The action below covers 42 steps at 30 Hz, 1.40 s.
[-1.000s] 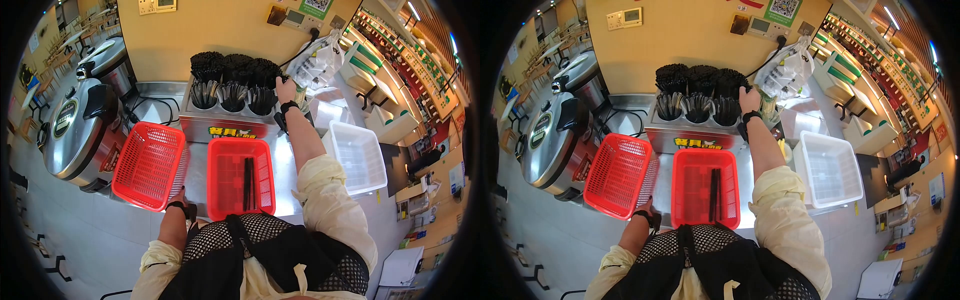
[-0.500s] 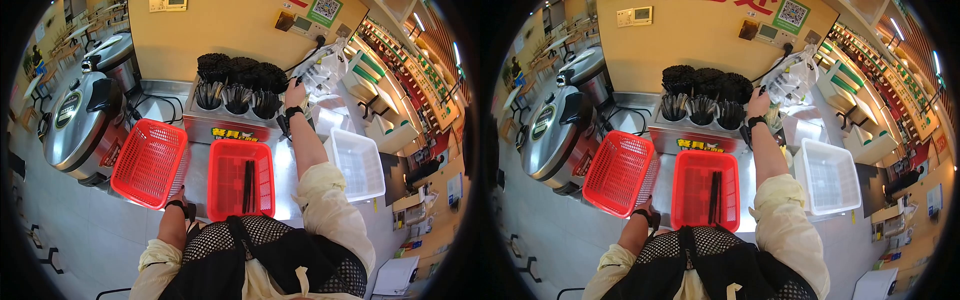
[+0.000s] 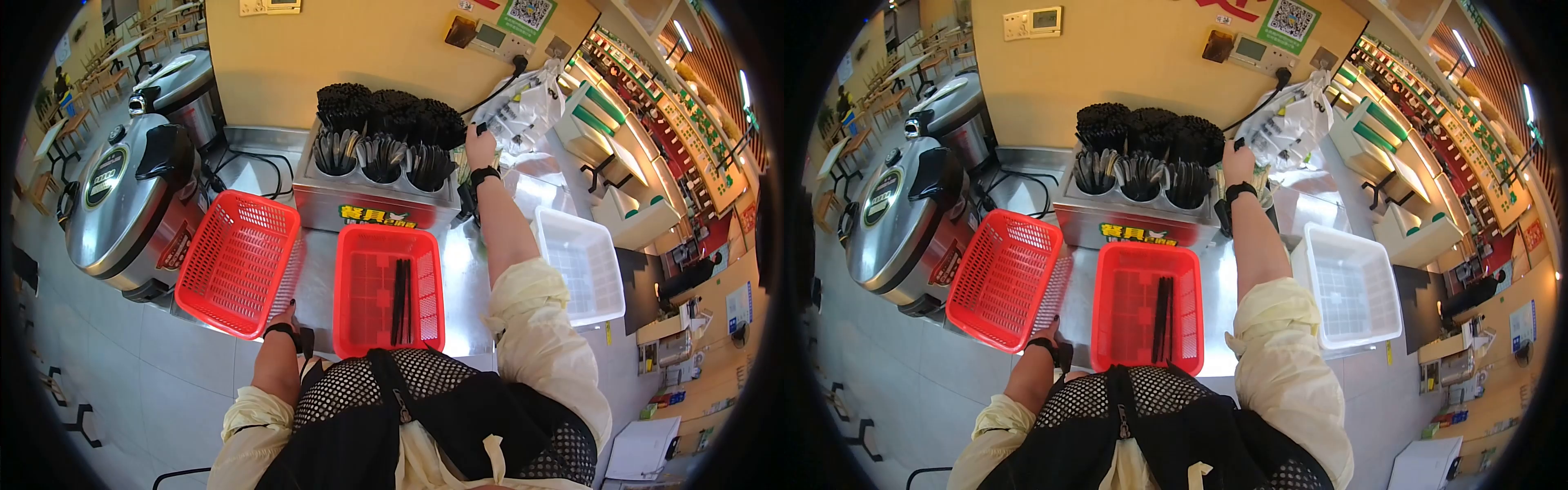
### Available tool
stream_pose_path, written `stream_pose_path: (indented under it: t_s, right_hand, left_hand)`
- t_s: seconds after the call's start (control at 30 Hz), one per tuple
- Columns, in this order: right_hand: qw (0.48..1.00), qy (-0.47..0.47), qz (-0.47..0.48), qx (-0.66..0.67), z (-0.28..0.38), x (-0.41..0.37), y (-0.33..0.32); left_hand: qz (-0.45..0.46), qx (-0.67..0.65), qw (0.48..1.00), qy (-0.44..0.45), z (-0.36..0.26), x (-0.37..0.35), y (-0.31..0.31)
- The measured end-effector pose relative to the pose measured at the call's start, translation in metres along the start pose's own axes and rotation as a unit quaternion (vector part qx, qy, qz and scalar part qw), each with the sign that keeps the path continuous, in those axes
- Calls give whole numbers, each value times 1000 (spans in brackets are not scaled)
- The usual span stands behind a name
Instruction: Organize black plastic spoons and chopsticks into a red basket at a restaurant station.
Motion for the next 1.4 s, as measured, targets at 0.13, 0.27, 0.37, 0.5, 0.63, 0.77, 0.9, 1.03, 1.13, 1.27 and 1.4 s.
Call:
stream_pose_path:
  t_s: [0.13, 0.27, 0.37, 0.5, 0.63, 0.77, 0.9, 1.03, 1.13, 1.27, 1.4]
  right_hand:
    - [999, -7, -41, -22, 15, 6, -23]
    - [999, -18, -26, 37, 13, 19, -44]
    - [996, -6, -26, 82, 17, 27, -70]
    - [991, 12, -55, 122, 36, 26, -123]
    - [982, -5, -73, 172, 42, 11, -168]
    - [968, 73, -7, 241, 47, -26, -186]
    - [974, 139, 139, 113, 62, -93, -167]
    - [976, -5, 205, 69, 39, -162, -122]
    - [971, -37, 227, 69, 39, -200, -106]
    - [959, 0, 282, 21, 34, -228, -97]
    - [953, 17, 303, -6, 24, -246, -90]
  left_hand:
    - [17, 148, 989, -21, -18, -23, -4]
    - [32, 253, 966, -49, -48, -62, -9]
    - [53, 305, 951, -7, -43, -50, -10]
    - [194, 441, 876, -11, -40, -41, -7]
    - [-48, 203, 973, 102, 3, 20, -4]
    - [-1, 162, 984, 76, -15, -8, -3]
    - [109, 388, 915, 33, -19, -12, -8]
    - [30, 372, 923, 97, -38, -40, -5]
    - [30, 271, 962, 36, -39, -39, -4]
    - [33, 274, 961, 24, -40, -44, -6]
    - [-5, 68, 997, 37, -17, -23, -2]
Point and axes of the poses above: each hand's wrist, its own x-axis towards the middle knuckle, its own y-axis out of the palm, z = x × y, the point moved 5 cm from there along x, towards the middle knuckle, and after that the axes turned 5 degrees about x, right-handed, at the moved point
